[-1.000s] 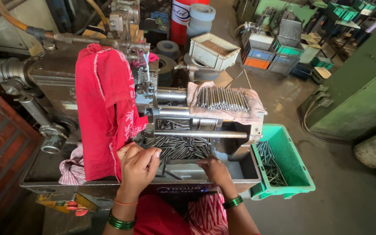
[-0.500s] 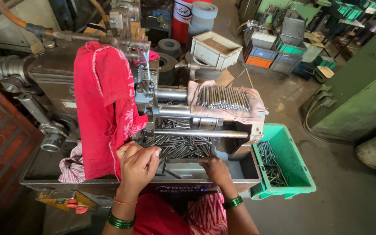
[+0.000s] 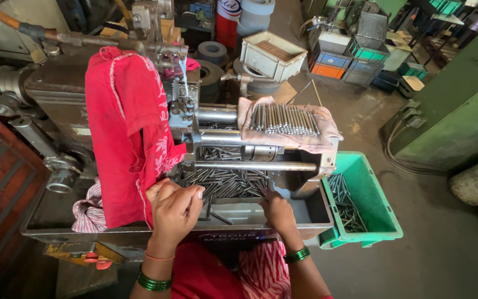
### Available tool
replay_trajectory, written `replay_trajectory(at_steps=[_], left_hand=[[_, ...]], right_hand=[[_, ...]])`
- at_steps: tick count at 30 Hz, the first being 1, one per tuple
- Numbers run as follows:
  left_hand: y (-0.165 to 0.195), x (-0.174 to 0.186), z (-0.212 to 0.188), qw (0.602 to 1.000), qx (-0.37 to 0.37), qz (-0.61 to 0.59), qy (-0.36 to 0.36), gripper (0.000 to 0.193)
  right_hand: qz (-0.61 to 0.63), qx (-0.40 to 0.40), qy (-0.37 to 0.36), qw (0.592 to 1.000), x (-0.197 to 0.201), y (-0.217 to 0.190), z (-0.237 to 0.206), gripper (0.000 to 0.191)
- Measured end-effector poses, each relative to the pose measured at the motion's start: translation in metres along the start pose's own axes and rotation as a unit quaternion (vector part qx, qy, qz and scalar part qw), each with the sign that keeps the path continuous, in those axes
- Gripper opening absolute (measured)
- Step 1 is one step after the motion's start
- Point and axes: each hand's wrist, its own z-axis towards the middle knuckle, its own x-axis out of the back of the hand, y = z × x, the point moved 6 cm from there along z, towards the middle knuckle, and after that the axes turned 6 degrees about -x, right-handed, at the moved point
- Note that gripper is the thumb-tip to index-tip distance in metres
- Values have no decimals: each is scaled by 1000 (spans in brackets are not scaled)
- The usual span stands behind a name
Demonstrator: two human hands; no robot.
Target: The person repeatedly picks small metal fasteners from a tray, places them into a machine, and then moves them into a green bin. The person also wipes their hands with a cloth during the process.
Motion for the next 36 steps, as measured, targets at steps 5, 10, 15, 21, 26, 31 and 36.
replay_trajectory(at_steps=[5, 10, 15, 21, 26, 31, 36], left_hand=[[-3, 0, 0, 1000, 5, -8, 4, 4], [-8, -2, 2, 1000, 7, -3, 12, 4], [-17, -3, 3, 1000, 1, -17, 20, 5], [-27, -3, 1, 1000, 3, -27, 4, 7], [-33, -1, -1, 1000, -4, -23, -9, 7], [-37, 1, -4, 999, 12, -25, -20, 7], [-38, 1, -3, 999, 23, -17, -24, 6]], right_hand=[[89, -11, 48, 995, 6, -2, 6, 24], [260, 92, 38, 961, 29, -68, 18, 19], [278, 202, 84, 935, 62, -166, 58, 17], [258, 279, 78, 922, 52, -238, 132, 17], [435, 191, -59, 878, -1, -248, 197, 22], [531, 135, -89, 831, -31, -246, 217, 26], [464, 224, -69, 854, -24, -264, 208, 27]])
